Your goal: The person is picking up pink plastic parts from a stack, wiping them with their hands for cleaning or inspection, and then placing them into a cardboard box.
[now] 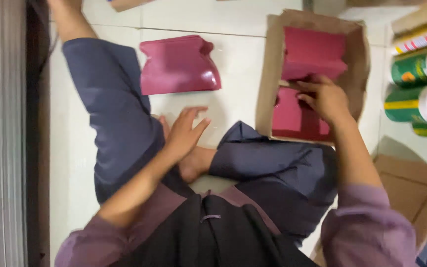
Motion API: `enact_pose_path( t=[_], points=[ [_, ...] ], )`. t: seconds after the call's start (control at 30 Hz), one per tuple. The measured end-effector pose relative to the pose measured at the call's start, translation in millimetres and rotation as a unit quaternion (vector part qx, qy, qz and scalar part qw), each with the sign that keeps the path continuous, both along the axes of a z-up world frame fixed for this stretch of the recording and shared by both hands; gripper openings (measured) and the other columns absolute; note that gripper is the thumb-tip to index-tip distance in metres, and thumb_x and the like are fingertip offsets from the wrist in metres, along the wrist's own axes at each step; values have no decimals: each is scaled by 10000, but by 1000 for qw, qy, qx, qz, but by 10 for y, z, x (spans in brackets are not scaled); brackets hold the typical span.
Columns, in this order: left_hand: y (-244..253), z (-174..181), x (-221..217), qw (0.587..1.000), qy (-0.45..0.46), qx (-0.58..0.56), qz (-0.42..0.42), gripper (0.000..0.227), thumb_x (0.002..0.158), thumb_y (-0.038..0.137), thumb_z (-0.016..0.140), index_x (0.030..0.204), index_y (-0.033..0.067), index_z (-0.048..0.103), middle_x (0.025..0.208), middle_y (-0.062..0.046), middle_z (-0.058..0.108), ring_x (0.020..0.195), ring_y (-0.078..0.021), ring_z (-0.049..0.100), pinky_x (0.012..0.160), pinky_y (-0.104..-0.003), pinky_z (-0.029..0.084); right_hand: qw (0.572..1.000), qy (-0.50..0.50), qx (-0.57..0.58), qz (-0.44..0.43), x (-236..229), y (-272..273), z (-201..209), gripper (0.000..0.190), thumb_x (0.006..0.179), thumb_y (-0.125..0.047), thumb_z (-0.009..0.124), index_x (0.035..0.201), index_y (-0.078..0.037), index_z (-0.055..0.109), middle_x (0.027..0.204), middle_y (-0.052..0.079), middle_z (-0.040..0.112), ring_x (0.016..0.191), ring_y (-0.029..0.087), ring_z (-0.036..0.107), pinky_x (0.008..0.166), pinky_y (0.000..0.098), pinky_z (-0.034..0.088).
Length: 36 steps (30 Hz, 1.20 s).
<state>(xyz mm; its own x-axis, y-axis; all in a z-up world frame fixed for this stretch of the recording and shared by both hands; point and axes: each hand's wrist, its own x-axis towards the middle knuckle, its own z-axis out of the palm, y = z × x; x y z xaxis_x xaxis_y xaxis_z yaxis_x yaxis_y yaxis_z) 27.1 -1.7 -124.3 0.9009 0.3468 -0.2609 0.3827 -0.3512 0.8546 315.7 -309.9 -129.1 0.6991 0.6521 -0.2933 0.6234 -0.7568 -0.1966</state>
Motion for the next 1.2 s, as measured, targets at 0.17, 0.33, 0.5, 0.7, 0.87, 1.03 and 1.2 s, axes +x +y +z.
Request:
enact_pose_path(
  t=[0.17,0.33,0.5,0.7,0.87,1.03,1.2],
  points=[
    [715,-338,588,948,31,316,-31,674,876,232,790,1432,-22,506,1510,-264,392,1377,-462,402,1093,-625,370,925,69,302,-221,-329,-188,-40,346,1019,-388,789,1336,-267,725,1211,158,646,1209,349,617,1024,430,478],
    [1401,-651,1185,880,210,421,-55,1347,635,465,935,1599,32,100,1681,-130,85,1532,-355,140,1153,-689,218,797,193,374,-433,-880,151,375,353,895,-305,745,1242,-244,727,1314,54,702,1138,199,678,824,308,630],
    [1496,-816,1234,841,151,515,-74,1088,505,616,914,1348,49,523,1297,-129,517,1253,-369,479,1104,-803,25,778,213,446,-387,-1107,254,377,332,951,-156,745,1283,-151,730,939,-44,652,839,59,633,809,213,621],
    [1541,-771,1182,811,138,566,-54,1160,410,802,863,1286,103,563,1178,-118,545,1107,-340,520,1129,-747,83,762,229,467,-386,-1221,367,440,314,949,-143,742,1261,-115,732,914,-8,638,830,113,658,721,291,681],
    [1434,-284,1078,820,19,567,-75,603,575,511,879,993,127,675,1002,-97,606,944,-330,577,975,-524,300,753,241,465,-398,-1275,348,544,288,941,-182,746,1222,-118,741,1004,42,688,848,154,692,728,309,687],
    [1094,198,761,910,82,378,-152,294,838,316,768,1080,155,727,978,-110,704,1005,-344,707,870,-559,501,686,252,544,-412,-1356,363,385,222,1010,-178,713,1212,-99,758,927,129,722,800,192,742,722,323,658],
    [589,742,396,998,-60,-33,4,386,981,399,607,1188,83,691,1130,-194,727,1144,-423,653,931,-558,499,536,324,639,-446,-1631,837,670,433,1022,-392,613,1319,-84,684,1037,44,728,961,165,692,925,326,576]
  ],
)
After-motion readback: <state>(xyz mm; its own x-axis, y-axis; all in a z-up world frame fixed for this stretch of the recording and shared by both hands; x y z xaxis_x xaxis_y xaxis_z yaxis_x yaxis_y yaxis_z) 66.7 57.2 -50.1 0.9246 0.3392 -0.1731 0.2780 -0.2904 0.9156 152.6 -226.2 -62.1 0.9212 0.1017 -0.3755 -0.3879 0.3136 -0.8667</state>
